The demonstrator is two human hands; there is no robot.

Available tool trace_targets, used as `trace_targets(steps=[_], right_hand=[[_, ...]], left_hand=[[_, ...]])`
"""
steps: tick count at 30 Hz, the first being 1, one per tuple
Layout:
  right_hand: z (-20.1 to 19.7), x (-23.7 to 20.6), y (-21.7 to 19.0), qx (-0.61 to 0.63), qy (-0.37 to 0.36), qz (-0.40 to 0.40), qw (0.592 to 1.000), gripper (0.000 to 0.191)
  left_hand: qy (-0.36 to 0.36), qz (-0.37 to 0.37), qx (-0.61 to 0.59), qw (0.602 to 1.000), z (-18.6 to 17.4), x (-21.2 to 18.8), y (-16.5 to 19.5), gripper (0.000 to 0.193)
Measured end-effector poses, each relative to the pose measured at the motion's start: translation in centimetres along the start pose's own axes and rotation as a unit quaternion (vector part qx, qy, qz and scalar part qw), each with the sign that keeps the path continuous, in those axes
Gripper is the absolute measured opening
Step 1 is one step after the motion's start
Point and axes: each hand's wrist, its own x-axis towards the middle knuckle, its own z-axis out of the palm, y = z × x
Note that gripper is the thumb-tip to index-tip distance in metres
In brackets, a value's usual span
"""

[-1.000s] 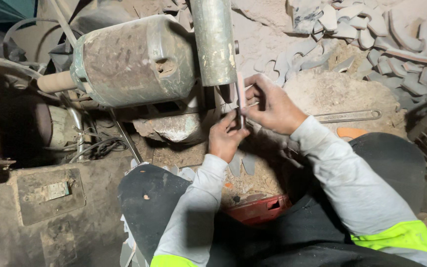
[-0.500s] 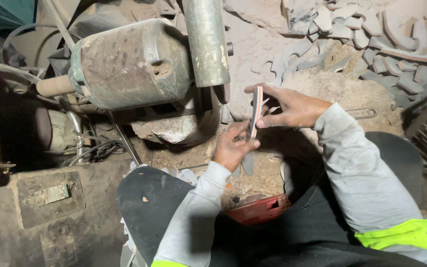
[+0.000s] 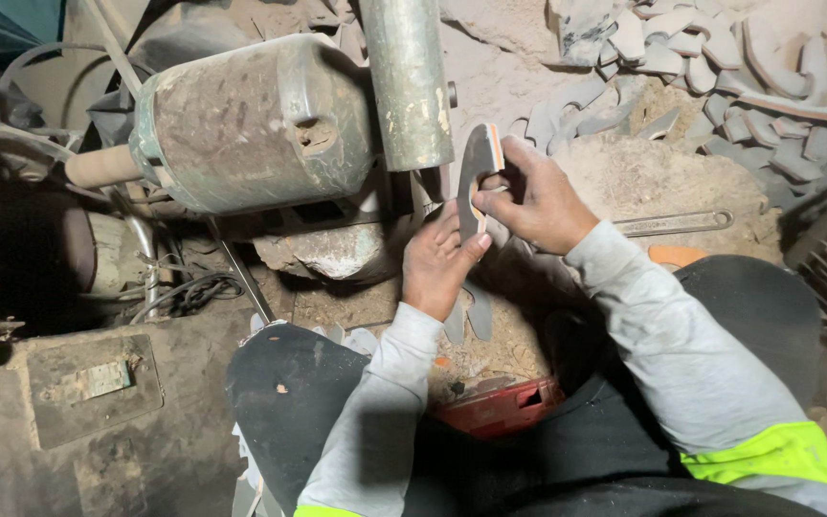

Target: The person uses a bench grinder to smooth and shape the edges of curved shoe sole pieces. They hold each piece with both hands against the rotating wheel, turning it to grind different sides, then set it down and pick up the next piece.

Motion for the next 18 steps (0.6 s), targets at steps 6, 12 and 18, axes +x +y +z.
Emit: trace_targets(steps=[6,12,18], right_hand=[[0.9,0.3,0.1,0.023,0.039,-0.030,0.999,0.028],[1.4,0.5,-0.3,-0.020,0.065,-0.028,0.997,0.026],[1.6,0.6,-0.1,-0.020,0.064,-0.005,0.998,0.027]], left_hand=[[-0.021,-0.021,-0.013,0.999,-1.1,0.2,1.7,0.057],[-0.029,-0.031,-0.063,0.997,-0.9,0.2,3.1,0.060],[-0.020,-0.043,-0.061,0.997,-1.6,0.3,2.1,0.052]])
